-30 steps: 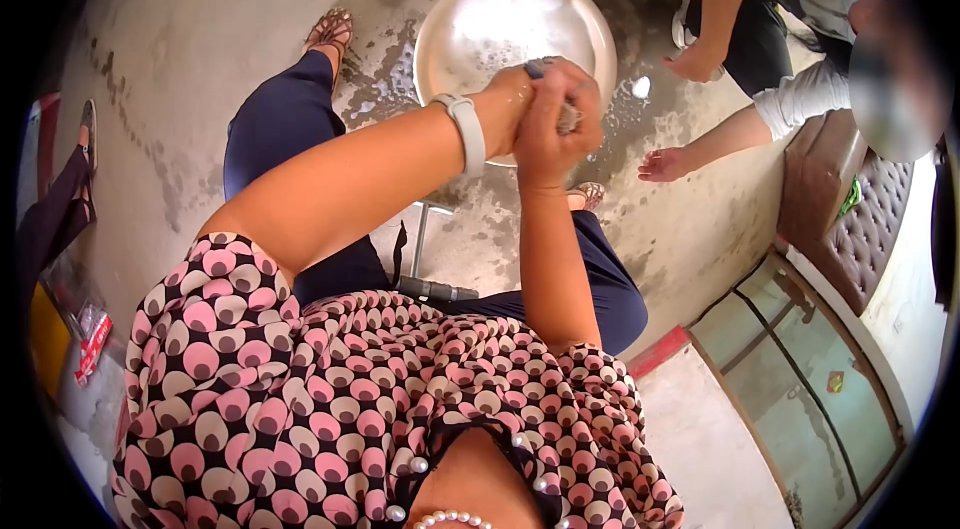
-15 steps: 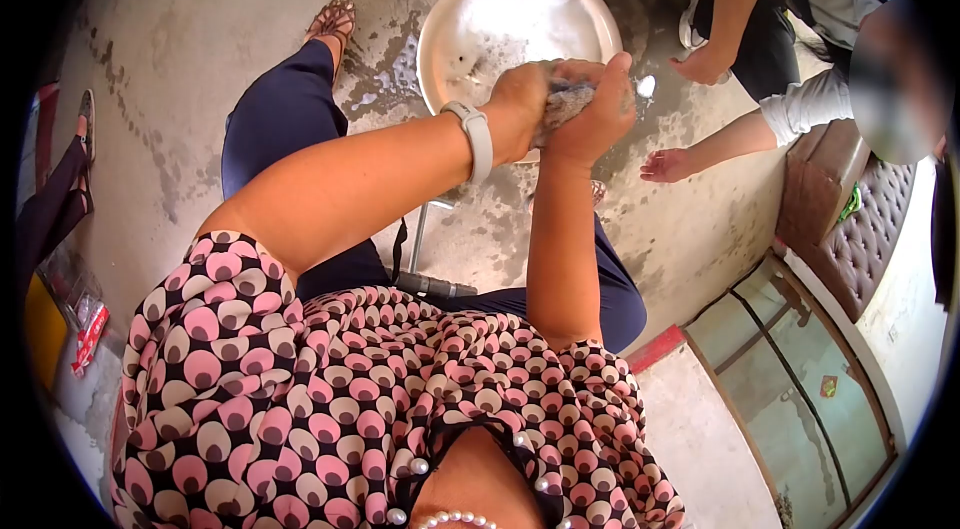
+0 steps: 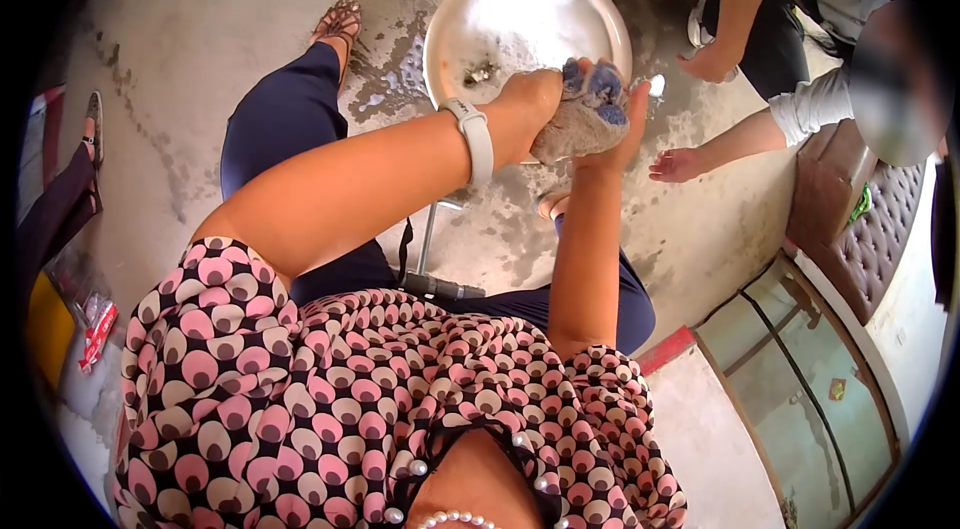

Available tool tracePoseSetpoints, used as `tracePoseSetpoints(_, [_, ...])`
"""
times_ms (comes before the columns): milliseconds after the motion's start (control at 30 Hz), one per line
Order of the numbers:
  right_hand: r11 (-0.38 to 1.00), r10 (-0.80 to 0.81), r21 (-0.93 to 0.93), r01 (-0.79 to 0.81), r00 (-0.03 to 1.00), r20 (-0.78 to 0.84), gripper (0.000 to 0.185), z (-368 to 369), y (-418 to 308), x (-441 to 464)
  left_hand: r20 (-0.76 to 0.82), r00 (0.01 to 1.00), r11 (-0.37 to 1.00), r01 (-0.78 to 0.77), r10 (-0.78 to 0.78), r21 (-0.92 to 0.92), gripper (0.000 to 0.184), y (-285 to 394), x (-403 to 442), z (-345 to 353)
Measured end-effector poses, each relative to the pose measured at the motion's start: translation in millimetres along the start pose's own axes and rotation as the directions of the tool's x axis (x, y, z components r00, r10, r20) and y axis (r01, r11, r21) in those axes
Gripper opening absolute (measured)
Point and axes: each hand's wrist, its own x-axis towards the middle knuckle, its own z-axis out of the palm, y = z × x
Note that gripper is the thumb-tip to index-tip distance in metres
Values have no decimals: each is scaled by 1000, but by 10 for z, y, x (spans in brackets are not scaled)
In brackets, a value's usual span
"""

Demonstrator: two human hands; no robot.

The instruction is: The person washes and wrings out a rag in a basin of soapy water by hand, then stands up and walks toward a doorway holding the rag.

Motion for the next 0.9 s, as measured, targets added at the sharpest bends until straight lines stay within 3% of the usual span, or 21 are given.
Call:
tracePoseSetpoints(67, [929,-112,-369,-8,946,-303,48,-98,-5,-40,-35,999,998,-26,28,53,35,50,13,-69])
tracePoseSetpoints(100, [876,-167,-481,-40,910,-379,54,-135,-28,-68,-80,993,990,-71,82,122,37,31,163,-142])
tracePoseSetpoints(167, [875,-147,-475,-93,884,-444,57,-416,-83,-16,-131,982,974,-111,138,195,40,49,210,-214])
tracePoseSetpoints(233, [874,-131,-464,-143,851,-509,60,-561,-91,29,-75,983,954,-146,171,263,46,90,87,-214])
tracePoseSetpoints(367, [869,-140,-465,-169,817,-560,52,-854,-4,137,-106,991,968,-51,79,246,50,70,137,-171])
tracePoseSetpoints(433, [674,-186,-699,-241,860,-475,46,-1199,219,298,-180,967,965,-140,182,221,46,55,163,-156])
tracePoseSetpoints(467, [679,-178,-692,-245,859,-479,46,-1320,376,384,-189,965,965,-137,181,226,46,79,183,-180])
tracePoseSetpoints(500, [352,-237,-893,-281,896,-376,43,-1439,563,464,-175,970,967,-128,168,220,42,104,202,-212])
tracePoseSetpoints(533, [-27,-246,-963,-269,935,-254,41,-1573,767,535,-161,975,970,-119,155,214,39,123,228,-249])
tracePoseSetpoints(567, [-10,-226,-968,-250,944,-241,40,-1809,1053,616,-111,982,973,-128,151,193,34,139,290,-323])
tracePoseSetpoints(633, [20,-205,-973,-231,951,-230,38,-1898,1443,641,-159,972,979,-152,173,136,35,193,169,-266])
tracePoseSetpoints(667, [-142,-60,-963,-229,973,-222,36,-1839,1608,628,-197,961,980,-182,194,79,36,217,120,-234])
tracePoseSetpoints(700, [-297,85,-935,-196,969,-230,34,-1792,1706,644,-178,959,966,-193,223,171,44,225,126,-282])
tracePoseSetpoints(733, [-284,83,-938,-199,969,-231,34,-1700,1658,637,-181,957,964,-193,226,184,44,219,136,-285])
tracePoseSetpoints(833, [-527,344,-850,0,914,-214,33,-1533,1262,614,-160,965,974,-188,207,127,56,240,78,-282])
tracePoseSetpoints(867, [-663,282,-748,42,939,-198,25,-1886,1298,713,-166,964,974,-188,208,130,56,244,84,-293])
tracePoseSetpoints(900, [-537,174,-821,-196,926,-335,37,-1830,1148,726,-177,961,973,-190,211,128,56,237,88,-307])
